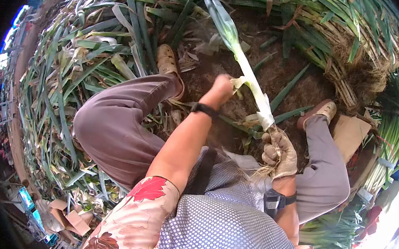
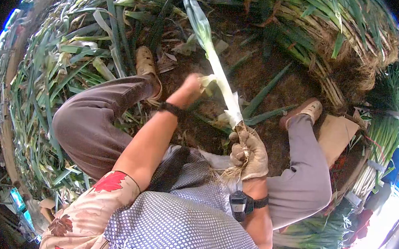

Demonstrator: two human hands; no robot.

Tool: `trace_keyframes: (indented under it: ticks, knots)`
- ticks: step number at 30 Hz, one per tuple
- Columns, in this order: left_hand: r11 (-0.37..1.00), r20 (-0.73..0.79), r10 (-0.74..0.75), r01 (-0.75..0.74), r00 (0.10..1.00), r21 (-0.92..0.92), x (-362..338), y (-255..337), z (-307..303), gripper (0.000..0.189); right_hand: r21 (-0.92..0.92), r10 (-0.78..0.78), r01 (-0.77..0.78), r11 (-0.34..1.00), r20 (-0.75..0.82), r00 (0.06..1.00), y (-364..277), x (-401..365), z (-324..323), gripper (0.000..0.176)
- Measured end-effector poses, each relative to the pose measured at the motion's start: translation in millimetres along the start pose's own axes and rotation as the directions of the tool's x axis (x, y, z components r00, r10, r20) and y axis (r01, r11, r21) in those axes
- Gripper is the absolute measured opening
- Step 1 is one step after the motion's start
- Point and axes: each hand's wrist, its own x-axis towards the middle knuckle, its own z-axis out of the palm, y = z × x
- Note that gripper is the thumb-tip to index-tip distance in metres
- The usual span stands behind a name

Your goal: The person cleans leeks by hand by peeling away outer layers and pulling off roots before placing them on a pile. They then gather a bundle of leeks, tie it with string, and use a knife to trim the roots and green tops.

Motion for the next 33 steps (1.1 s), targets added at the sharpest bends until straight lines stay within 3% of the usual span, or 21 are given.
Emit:
trace_keyframes:
  ticks: [1, 2, 3, 4, 5, 6, 7, 10, 13, 16, 17, 20, 21, 23, 25, 26, 27, 28, 30, 32, 33]
  knots:
    - [0.818, 0.011, 0.164, -0.142, 0.986, 0.558, -7, -12, 1, 0.008, 0.01, -0.015, 0.015, 1.0, 0.019, 1.0, -1, 0, -1, 0.016]
    - [0.336, 0.11, 0.289, -0.208, 0.951, 0.919, -19, -28, -2, 0.009, 0.022, -0.03, 0.03, 0.999, 0.038, 0.999, -2, -1, -1, 0.015]
    - [0.407, 0.169, 0.158, -0.22, 0.973, 0.887, -39, -32, 1, 0.011, 0.014, -0.03, 0.03, 0.999, 0.015, 0.999, -3, -1, -1, 0.015]
    - [0.553, 0.134, 0.063, -0.147, 0.989, 0.82, -44, -35, -4, 0.014, 0.007, -0.032, 0.032, 0.999, -0.007, 0.999, -5, 0, -1, 0.015]
    - [0.793, 0.041, 0.103, -0.107, 0.994, 0.6, -40, -37, -6, 0.016, 0.001, -0.034, 0.034, 0.999, -0.032, 0.999, -5, -1, -2, 0.015]
    - [0.948, -0.061, 0.106, -0.082, 0.992, 0.309, -34, -37, -8, 0.019, -0.004, -0.023, 0.023, 1.0, -0.022, 0.999, -5, -3, -2, 0.015]
    - [0.902, -0.048, 0.209, -0.174, 0.977, 0.394, -25, -25, -9, 0.024, -0.011, -0.008, 0.008, 1.0, -0.01, 1.0, -4, -5, 0, 0.015]
    - [0.989, -0.088, 0.07, -0.08, 0.994, -0.123, -41, 19, 16, 0.032, -0.074, 0.03, -0.032, 0.997, -0.023, 0.999, 1, -7, 9, 0.017]
    - [0.967, -0.005, 0.124, -0.122, 0.992, -0.225, -21, 25, 33, 0.032, -0.051, 0.057, -0.056, 0.997, 0.013, 0.998, 7, -1, 2, 0.02]
    - [0.945, -0.118, 0.103, -0.134, 0.988, -0.298, -2, 14, 40, 0.028, -0.071, 0.024, -0.026, 0.997, -0.03, 0.999, 5, -5, 9, 0.019]
    - [0.939, -0.064, 0.094, -0.11, 0.993, -0.326, 2, 10, 37, 0.025, -0.07, 0.02, -0.022, 0.997, -0.024, 1.0, 4, -5, 9, 0.02]
    - [0.954, -0.126, 0.124, -0.153, 0.984, -0.256, 9, 3, 35, 0.024, -0.064, 0.016, -0.016, 0.998, -0.004, 1.0, 2, -4, 5, 0.021]
    - [0.986, -0.114, 0.168, -0.168, 0.979, 0.011, 5, 3, 30, 0.024, -0.058, 0.017, -0.017, 0.998, -0.002, 1.0, 2, -1, 0, 0.022]
    - [0.866, -0.051, 0.187, -0.14, 0.981, 0.479, 6, -11, 14, 0.021, -0.064, -0.001, 0.001, 0.998, 0.003, 1.0, 2, 1, -4, 0.023]
    - [0.572, 0.029, 0.146, -0.109, 0.989, 0.813, 32, -42, -7, 0.017, -0.089, -0.047, 0.047, 0.995, 0.006, 0.999, -2, 3, -2, 0.024]
    - [0.234, 0.228, 0.117, -0.25, 0.967, 0.94, 25, -66, -14, 0.016, -0.109, -0.077, 0.078, 0.991, 0.007, 0.997, -4, 4, -2, 0.025]
    - [-0.119, 0.417, 0.083, -0.406, 0.905, 0.906, 18, -90, -21, 0.015, -0.128, -0.109, 0.109, 0.986, 0.007, 0.994, -6, 5, 0, 0.026]
    - [-0.505, 0.611, -0.046, -0.546, 0.79, 0.668, 16, -118, -21, 0.015, -0.148, -0.14, 0.14, 0.979, 0.008, 0.99, -8, 5, 1, 0.027]
    - [-0.235, 0.524, -0.23, -0.569, 0.82, 0.788, -29, -116, -15, 0.02, -0.206, -0.179, 0.173, 0.963, -0.013, 0.984, -9, 5, 3, 0.027]
    - [-0.316, 0.552, -0.261, -0.611, 0.792, 0.726, -1, -143, -42, 0.027, -0.322, -0.227, 0.197, 0.926, -0.057, 0.972, -9, 7, 6, 0.025]
    - [-0.213, 0.45, -0.083, -0.457, 0.889, 0.864, -29, -110, -26, 0.026, -0.256, -0.22, 0.206, 0.944, -0.03, 0.975, -8, 6, 7, 0.024]
